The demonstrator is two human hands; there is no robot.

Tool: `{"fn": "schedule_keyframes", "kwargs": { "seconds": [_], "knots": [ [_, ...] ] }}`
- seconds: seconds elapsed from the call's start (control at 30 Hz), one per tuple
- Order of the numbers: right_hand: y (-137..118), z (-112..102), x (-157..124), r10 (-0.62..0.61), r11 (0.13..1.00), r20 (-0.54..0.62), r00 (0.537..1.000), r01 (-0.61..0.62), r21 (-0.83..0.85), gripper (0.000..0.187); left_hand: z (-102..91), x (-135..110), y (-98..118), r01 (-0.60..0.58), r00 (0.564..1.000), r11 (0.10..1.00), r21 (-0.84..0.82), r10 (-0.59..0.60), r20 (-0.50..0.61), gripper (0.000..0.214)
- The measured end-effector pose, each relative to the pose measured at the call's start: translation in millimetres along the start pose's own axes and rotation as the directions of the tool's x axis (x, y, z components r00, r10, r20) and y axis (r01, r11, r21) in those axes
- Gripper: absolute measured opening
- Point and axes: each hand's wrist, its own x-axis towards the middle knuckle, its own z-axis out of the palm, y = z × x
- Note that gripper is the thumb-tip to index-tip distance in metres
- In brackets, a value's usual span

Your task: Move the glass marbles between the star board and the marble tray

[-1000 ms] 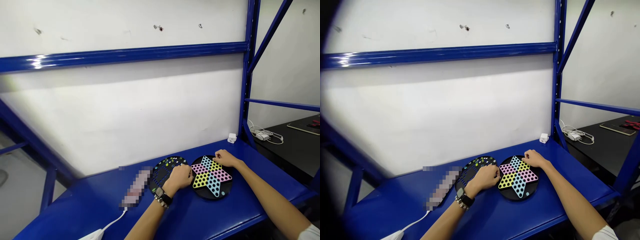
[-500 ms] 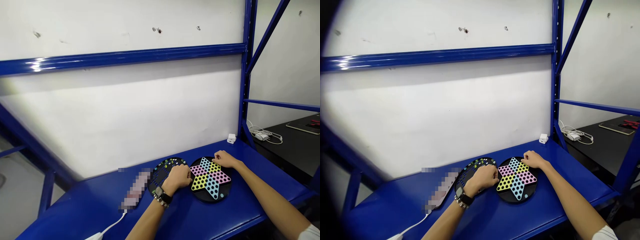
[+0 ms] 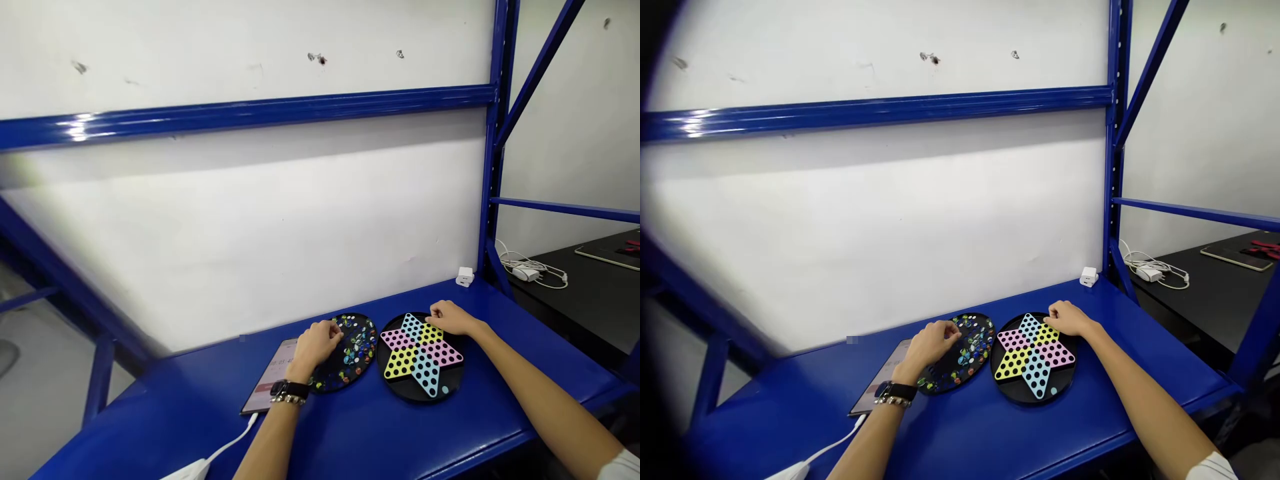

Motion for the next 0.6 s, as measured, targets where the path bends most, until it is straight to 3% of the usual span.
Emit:
{"fn": "schedule_keyframes", "kwargs": {
  "seconds": [0.13, 0.47, 0.6],
  "knots": [
    [0.0, -1.1, -0.6, 0.005, 1.000, 0.000, 1.000, -0.005, -0.010, 0.034, 4.2, -2.6, -1.0, -0.043, 0.998, 0.999, -0.009, 0.044, 0.051, 0.015],
    [-3.5, -3.0, -2.0, 0.007, 1.000, 0.004, 1.000, -0.006, -0.010, 0.035, 4.7, -4.9, -8.0, -0.054, 0.999, 0.999, 0.000, 0.054, -0.010, 0.023],
    [-4.2, -2.3, -2.2, 0.008, 1.000, -0.012, 1.000, -0.008, -0.001, 0.032, -0.7, -8.9, -3.9, -0.074, 0.987, 0.994, -0.075, 0.062, -0.150, 0.031]
  ]
}}
